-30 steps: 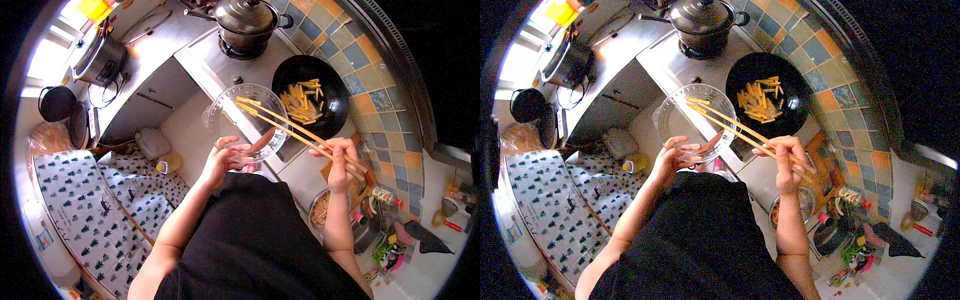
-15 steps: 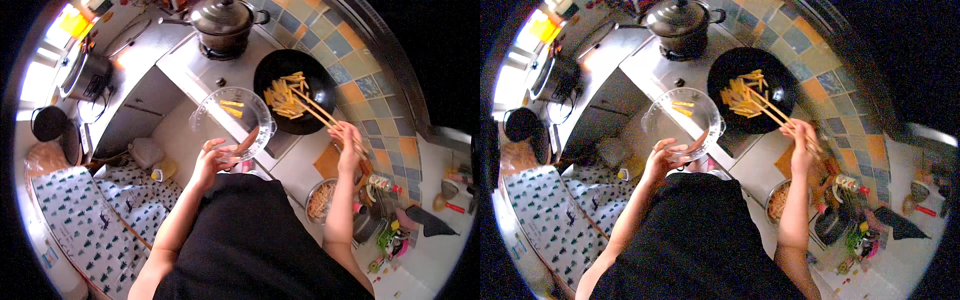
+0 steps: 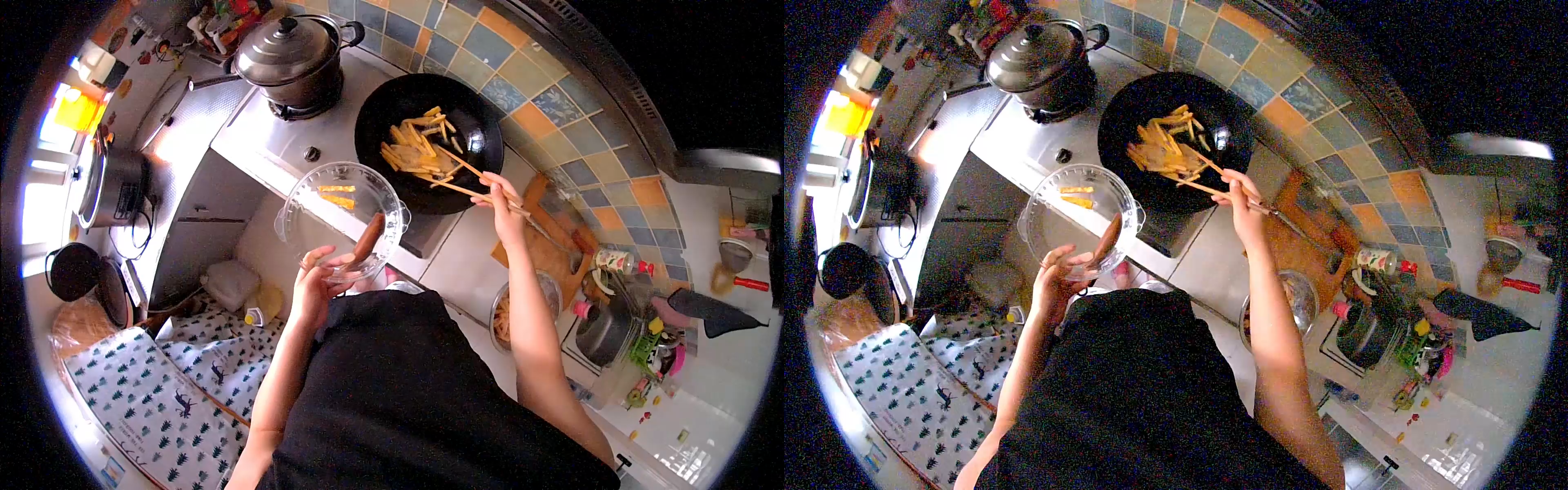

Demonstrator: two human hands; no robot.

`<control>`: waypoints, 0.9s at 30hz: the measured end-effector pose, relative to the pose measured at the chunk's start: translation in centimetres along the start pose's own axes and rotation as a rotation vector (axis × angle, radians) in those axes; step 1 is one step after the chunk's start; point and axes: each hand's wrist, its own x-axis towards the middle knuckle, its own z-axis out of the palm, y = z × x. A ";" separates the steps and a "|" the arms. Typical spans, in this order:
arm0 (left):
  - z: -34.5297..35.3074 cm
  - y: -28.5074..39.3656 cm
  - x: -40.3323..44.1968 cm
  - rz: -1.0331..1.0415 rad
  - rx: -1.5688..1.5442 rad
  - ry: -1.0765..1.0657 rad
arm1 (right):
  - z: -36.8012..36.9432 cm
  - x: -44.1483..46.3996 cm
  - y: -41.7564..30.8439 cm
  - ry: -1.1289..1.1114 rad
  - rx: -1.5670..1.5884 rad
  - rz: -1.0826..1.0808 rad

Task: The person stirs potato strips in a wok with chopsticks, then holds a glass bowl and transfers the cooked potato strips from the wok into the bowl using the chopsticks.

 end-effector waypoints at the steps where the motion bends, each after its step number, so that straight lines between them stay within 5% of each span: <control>1: 0.2 0.0 0.0 -0.002 -0.003 -0.001 | 0.1 0.6 0.5 0.003 0.009 -0.003; 20: 1.4 -0.3 -0.1 0.013 -0.034 0.005 | 1.6 3.8 -0.9 0.134 -0.096 -0.051; 27: 1.5 -0.3 -0.3 0.009 -0.017 -0.004 | 1.2 3.7 0.3 0.230 0.107 0.005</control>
